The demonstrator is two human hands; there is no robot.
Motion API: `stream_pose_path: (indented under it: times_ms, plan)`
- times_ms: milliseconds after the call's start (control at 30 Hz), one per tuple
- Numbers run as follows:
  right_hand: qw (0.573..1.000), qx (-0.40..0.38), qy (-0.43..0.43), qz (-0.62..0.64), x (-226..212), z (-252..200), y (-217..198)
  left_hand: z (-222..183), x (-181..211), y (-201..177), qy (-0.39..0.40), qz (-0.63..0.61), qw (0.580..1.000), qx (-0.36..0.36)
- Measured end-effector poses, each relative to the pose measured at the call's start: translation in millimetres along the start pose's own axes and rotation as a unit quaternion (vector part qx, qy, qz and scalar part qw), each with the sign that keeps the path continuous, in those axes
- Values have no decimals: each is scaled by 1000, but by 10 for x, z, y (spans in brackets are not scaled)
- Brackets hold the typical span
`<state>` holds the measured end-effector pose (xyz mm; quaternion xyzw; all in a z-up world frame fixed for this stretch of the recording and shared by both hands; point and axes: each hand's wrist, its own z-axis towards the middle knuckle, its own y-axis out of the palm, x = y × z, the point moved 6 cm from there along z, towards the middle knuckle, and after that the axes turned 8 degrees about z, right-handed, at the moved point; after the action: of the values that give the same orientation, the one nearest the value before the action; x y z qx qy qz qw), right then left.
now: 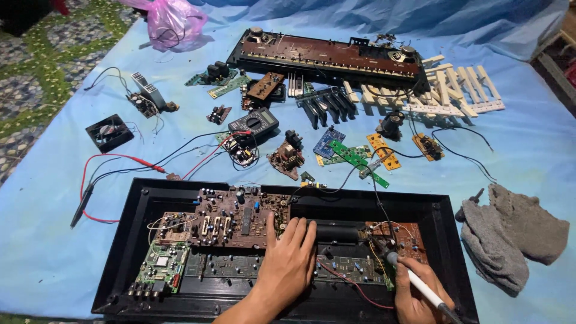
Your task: Soldering components and wires onto a circuit board inside an electronic keyboard casing
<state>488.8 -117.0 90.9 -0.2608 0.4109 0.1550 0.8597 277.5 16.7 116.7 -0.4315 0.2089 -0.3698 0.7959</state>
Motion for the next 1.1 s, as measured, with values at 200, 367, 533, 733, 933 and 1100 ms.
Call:
stream_pose_path:
  times_ms: [200, 367, 533, 733, 933, 1100]
  plan:
    - [999, -40, -24, -15, -141, 33, -8, 2, 2, 1, -4, 10, 1000, -3]
    - [999, -38, -11, -11, -257, 92, -4, 35, -8, 15, -4, 14, 1000, -1]
    - [998, -49, -19, -26, -208, 63, -6, 0, -15, 62, -11, 9, 999, -29]
    - [999, -31, -37, -24, -200, 31, -47, 27, 5, 0, -4, 15, 1000, -16]
    - [998, -11, -60, -21, -153, -18, -89, 3, -5, 30, -7, 20, 1000, -19]
    - [997, -17, -73, -12, -159, -8, -82, -6, -5, 62, -11, 28, 999, -20]
